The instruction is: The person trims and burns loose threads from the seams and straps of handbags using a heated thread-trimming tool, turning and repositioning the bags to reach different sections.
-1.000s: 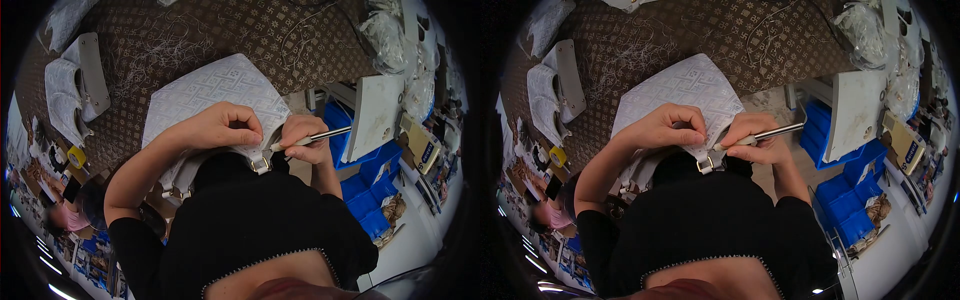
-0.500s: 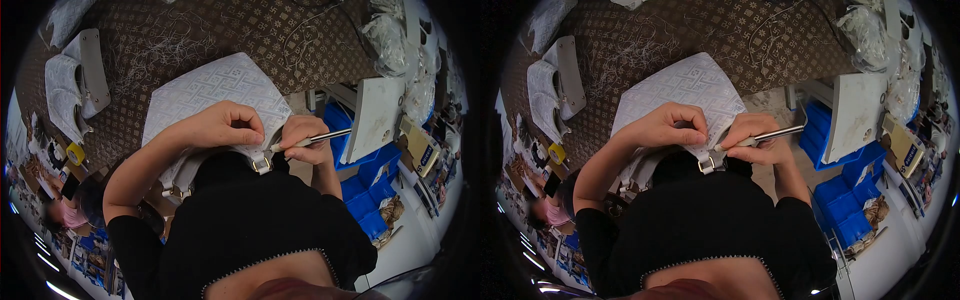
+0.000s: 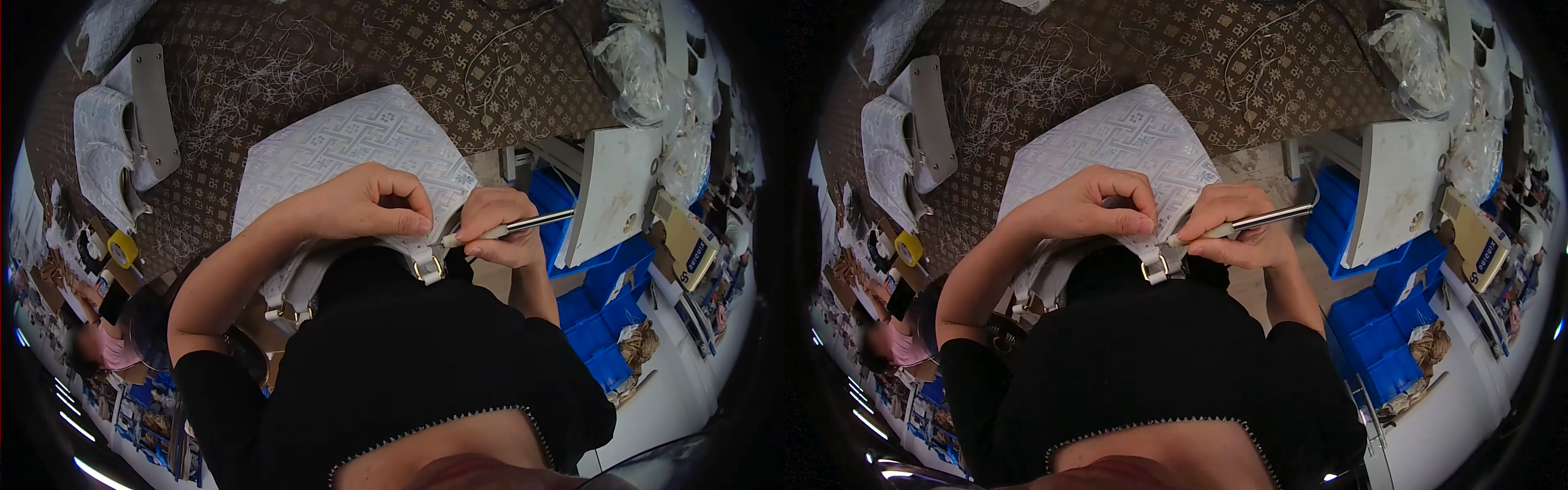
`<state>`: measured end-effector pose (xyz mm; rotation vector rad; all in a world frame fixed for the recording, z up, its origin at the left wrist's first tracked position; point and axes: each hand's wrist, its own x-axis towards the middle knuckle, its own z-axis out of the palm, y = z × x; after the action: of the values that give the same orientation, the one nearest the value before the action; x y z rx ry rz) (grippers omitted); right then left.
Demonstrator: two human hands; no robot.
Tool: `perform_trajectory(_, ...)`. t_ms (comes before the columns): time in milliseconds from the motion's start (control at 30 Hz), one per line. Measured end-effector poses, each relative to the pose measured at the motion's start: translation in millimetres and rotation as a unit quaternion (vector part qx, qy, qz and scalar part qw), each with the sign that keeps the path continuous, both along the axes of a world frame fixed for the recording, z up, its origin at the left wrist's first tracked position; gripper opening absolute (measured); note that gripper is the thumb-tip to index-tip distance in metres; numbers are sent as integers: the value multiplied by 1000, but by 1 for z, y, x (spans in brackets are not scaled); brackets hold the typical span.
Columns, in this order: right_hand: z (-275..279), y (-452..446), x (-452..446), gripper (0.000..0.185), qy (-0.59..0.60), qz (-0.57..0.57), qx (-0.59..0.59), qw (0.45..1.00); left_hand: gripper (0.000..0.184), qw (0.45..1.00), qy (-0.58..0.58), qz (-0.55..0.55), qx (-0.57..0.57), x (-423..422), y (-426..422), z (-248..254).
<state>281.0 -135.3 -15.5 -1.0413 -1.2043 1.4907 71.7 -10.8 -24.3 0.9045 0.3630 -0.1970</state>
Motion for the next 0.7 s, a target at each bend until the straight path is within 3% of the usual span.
perform_trajectory(367,-2,-1,0,14,23,-11,-6,1000,13,1000,9,5,1,-2,3,2)
perform_trajectory(467,-4,-3,2,14,47,-24,-13,999,18,995,68,46,-61,-6,10,8)
perform_trajectory(533,-5,-3,3,15,55,-24,-16,998,21,995,13,-15,96,-15,12,9)
perform_trajectory(567,-5,-4,3,15,59,-28,-21,998,21,995,15,-14,97,-17,13,11)
perform_trajectory(633,-6,-3,2,15,64,-30,-28,997,25,975,17,-92,200,-20,14,16)
perform_trajectory(700,-6,-2,1,15,69,-37,-16,997,24,964,9,-86,253,-19,10,18)
